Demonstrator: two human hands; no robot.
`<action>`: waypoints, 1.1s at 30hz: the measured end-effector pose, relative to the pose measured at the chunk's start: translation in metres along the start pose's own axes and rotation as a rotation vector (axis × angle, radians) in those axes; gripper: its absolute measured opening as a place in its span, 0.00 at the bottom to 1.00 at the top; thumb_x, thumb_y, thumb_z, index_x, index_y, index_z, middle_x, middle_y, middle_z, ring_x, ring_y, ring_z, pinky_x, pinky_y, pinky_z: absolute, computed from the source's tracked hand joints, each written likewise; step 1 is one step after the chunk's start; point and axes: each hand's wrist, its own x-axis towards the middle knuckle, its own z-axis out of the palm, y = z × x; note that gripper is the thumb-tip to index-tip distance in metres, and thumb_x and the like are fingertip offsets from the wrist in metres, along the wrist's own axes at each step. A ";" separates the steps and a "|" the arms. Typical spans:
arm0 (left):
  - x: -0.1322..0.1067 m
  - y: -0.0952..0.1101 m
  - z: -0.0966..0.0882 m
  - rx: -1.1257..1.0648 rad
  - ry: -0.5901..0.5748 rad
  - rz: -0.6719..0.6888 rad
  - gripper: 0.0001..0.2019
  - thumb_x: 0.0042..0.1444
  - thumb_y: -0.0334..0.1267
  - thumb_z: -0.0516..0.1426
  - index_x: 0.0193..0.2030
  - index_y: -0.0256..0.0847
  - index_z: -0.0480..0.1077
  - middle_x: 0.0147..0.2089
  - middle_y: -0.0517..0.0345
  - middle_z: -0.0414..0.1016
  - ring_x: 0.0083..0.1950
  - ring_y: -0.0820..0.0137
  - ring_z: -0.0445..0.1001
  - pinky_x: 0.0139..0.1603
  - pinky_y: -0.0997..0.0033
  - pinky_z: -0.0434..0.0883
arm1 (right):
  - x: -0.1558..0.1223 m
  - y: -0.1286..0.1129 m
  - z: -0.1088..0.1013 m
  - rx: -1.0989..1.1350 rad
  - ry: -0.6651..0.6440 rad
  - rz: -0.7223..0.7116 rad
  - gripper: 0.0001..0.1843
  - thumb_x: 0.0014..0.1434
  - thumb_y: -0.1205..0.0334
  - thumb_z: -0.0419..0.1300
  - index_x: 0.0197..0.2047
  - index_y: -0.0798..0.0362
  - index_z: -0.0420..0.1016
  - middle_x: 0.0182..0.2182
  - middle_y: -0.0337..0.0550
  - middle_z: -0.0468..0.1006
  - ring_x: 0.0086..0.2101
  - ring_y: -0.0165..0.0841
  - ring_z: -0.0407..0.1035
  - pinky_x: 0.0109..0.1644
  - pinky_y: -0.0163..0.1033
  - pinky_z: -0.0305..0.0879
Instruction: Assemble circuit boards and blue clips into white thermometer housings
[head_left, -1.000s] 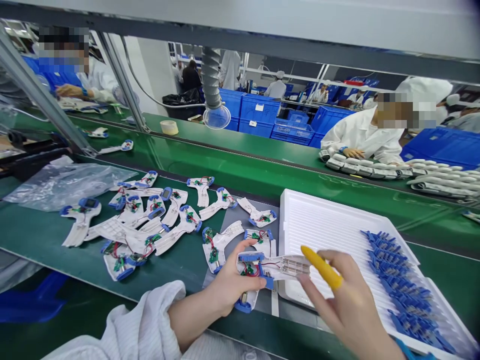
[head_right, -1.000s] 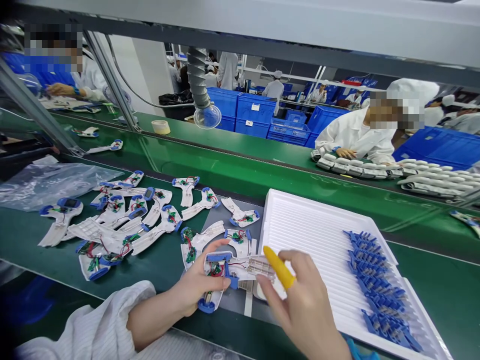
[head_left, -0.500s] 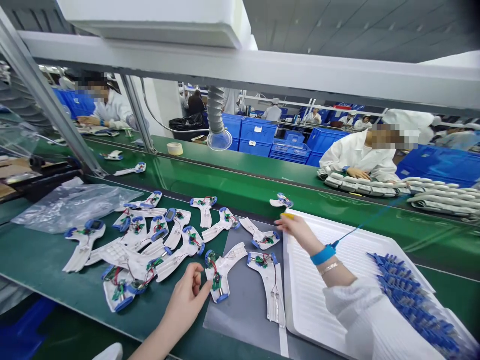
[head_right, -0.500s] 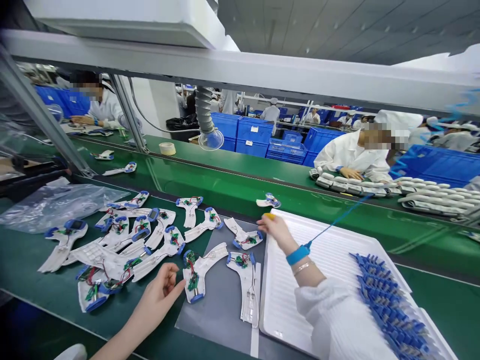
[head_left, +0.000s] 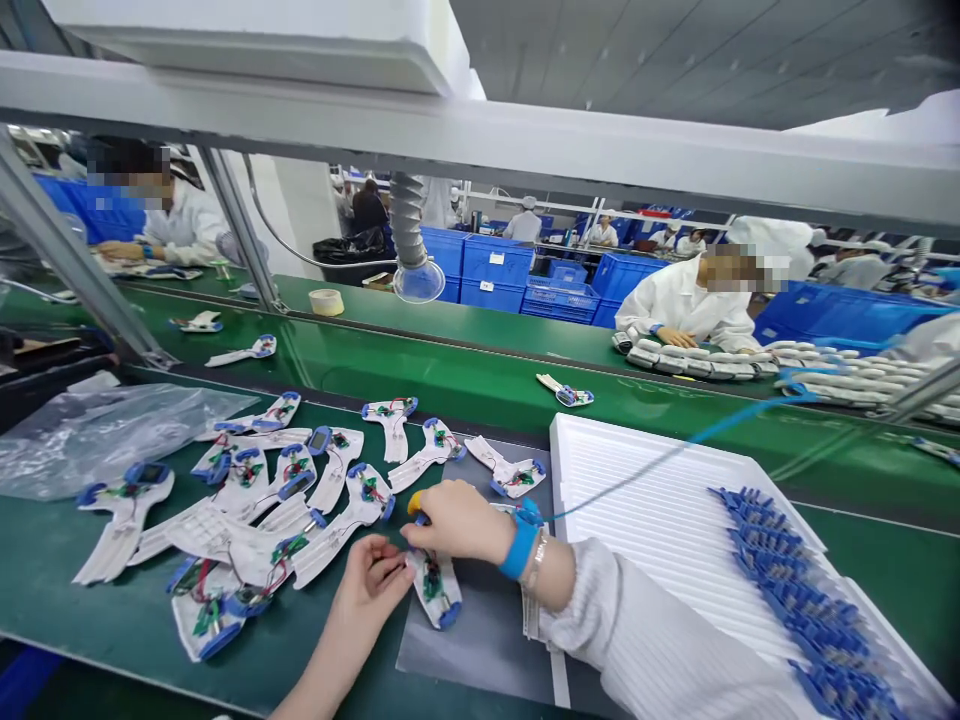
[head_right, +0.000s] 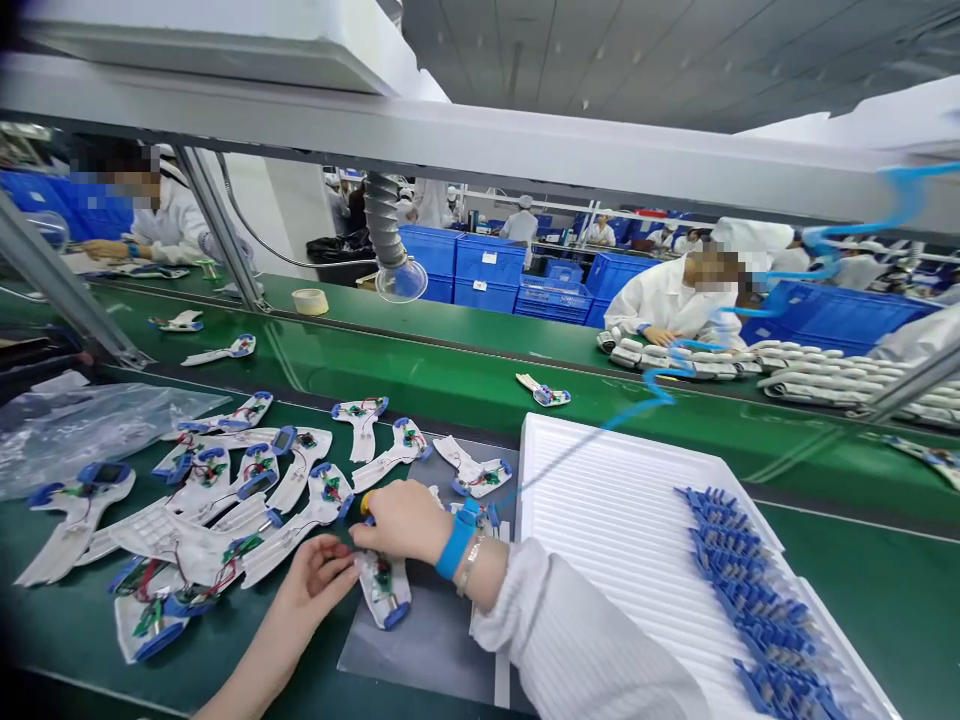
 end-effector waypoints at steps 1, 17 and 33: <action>-0.002 0.002 0.002 -0.100 -0.029 -0.057 0.22 0.45 0.48 0.61 0.42 0.45 0.57 0.43 0.57 0.68 0.49 0.64 0.72 0.51 0.63 0.68 | -0.009 -0.002 -0.009 0.016 0.012 -0.017 0.16 0.59 0.53 0.53 0.30 0.56 0.75 0.25 0.45 0.77 0.28 0.35 0.71 0.31 0.35 0.61; -0.025 0.053 0.045 -0.358 -1.137 -0.113 0.36 0.36 0.51 0.67 0.53 0.40 0.65 0.44 0.48 0.73 0.46 0.58 0.74 0.44 0.64 0.69 | -0.170 -0.012 -0.042 0.034 0.414 -0.332 0.12 0.59 0.66 0.57 0.47 0.50 0.69 0.43 0.44 0.77 0.49 0.36 0.67 0.53 0.39 0.63; -0.040 0.051 0.072 0.341 -0.757 0.510 0.32 0.45 0.36 0.62 0.58 0.49 0.61 0.71 0.49 0.36 0.68 0.53 0.46 0.62 0.57 0.56 | -0.188 0.002 0.034 1.370 0.619 0.313 0.04 0.54 0.59 0.62 0.34 0.48 0.73 0.38 0.41 0.64 0.33 0.29 0.65 0.38 0.36 0.68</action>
